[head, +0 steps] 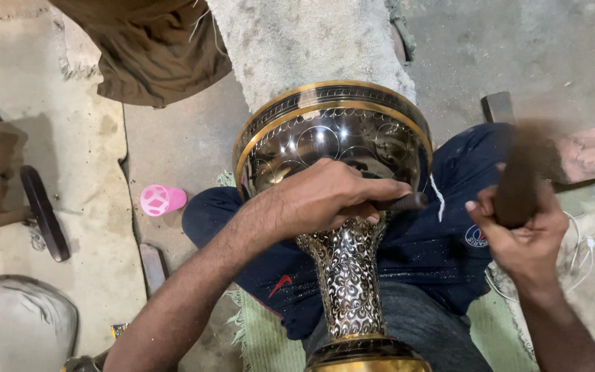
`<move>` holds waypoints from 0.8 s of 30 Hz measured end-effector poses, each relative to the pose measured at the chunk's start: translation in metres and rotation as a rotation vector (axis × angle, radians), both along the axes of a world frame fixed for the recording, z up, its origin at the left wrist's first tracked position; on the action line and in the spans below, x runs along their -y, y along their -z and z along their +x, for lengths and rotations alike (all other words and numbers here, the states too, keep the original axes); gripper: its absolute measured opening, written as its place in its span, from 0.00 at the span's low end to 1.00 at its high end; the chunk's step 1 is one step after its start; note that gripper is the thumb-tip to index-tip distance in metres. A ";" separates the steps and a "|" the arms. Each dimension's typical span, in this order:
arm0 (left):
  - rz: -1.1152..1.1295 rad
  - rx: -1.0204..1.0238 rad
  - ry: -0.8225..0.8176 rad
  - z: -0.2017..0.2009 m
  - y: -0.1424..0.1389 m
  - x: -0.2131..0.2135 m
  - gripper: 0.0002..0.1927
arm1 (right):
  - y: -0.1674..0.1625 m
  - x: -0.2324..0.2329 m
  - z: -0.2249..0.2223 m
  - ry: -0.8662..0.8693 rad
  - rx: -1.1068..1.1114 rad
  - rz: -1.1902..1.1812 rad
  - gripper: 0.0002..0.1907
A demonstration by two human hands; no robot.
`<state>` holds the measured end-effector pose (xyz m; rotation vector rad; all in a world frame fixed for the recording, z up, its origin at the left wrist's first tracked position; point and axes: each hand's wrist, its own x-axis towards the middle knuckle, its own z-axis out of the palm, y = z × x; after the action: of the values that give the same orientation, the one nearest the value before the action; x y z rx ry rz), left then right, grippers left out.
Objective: The person sits on the floor with an ornate brass vase on their lap, holding a metal punch against the vase's surface and striking it with a wooden mallet to shape or decorate the metal. They reposition the punch repeatedly and briefly handle a small red-tipped tool between hammering sequences.
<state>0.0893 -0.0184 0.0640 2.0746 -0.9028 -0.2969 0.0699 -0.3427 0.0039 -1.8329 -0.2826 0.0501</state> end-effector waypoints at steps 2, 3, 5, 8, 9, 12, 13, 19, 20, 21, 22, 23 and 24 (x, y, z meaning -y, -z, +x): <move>0.014 -0.012 -0.002 -0.001 0.001 -0.002 0.26 | 0.004 0.009 -0.007 -0.085 -0.048 -0.060 0.29; 0.043 -0.046 -0.004 -0.001 0.002 -0.003 0.25 | 0.007 0.011 -0.008 -0.049 0.010 -0.076 0.27; 0.052 -0.059 0.005 -0.001 0.003 -0.005 0.26 | 0.008 0.014 -0.011 0.025 0.084 -0.083 0.25; -0.008 -0.023 0.003 -0.002 0.003 -0.005 0.28 | 0.001 0.014 -0.011 0.086 0.054 -0.016 0.23; -0.018 -0.033 0.006 -0.002 0.003 -0.004 0.26 | -0.003 0.015 -0.010 0.051 0.059 -0.193 0.25; -0.135 -0.136 -0.088 -0.012 0.000 -0.015 0.27 | -0.008 0.013 -0.010 0.033 0.054 -0.441 0.28; -0.190 -0.171 -0.147 -0.018 -0.001 -0.022 0.28 | -0.008 0.013 -0.012 0.067 0.054 -0.334 0.28; -0.749 -0.024 -0.761 -0.066 0.015 -0.064 0.23 | 0.019 0.012 -0.023 0.135 0.010 0.043 0.28; -0.741 0.064 -0.853 -0.074 0.021 -0.067 0.23 | 0.023 0.011 -0.025 0.140 0.018 0.075 0.28; -0.728 0.151 -0.945 -0.082 0.027 -0.069 0.23 | 0.027 0.010 -0.027 0.136 0.042 0.130 0.27; -0.713 0.242 -1.036 -0.089 0.032 -0.071 0.24 | 0.031 0.008 -0.028 0.130 0.065 0.187 0.25; -0.752 0.209 -1.122 -0.097 0.038 -0.071 0.24 | 0.035 0.006 -0.028 0.122 0.089 0.243 0.23; -0.792 0.173 -1.205 -0.105 0.043 -0.070 0.23 | 0.039 0.003 -0.026 0.125 0.084 0.212 0.22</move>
<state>-0.0158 0.0515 0.0205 1.5343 0.2515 0.7657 0.0434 -0.3458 -0.0349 -1.6403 -0.2230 -0.1393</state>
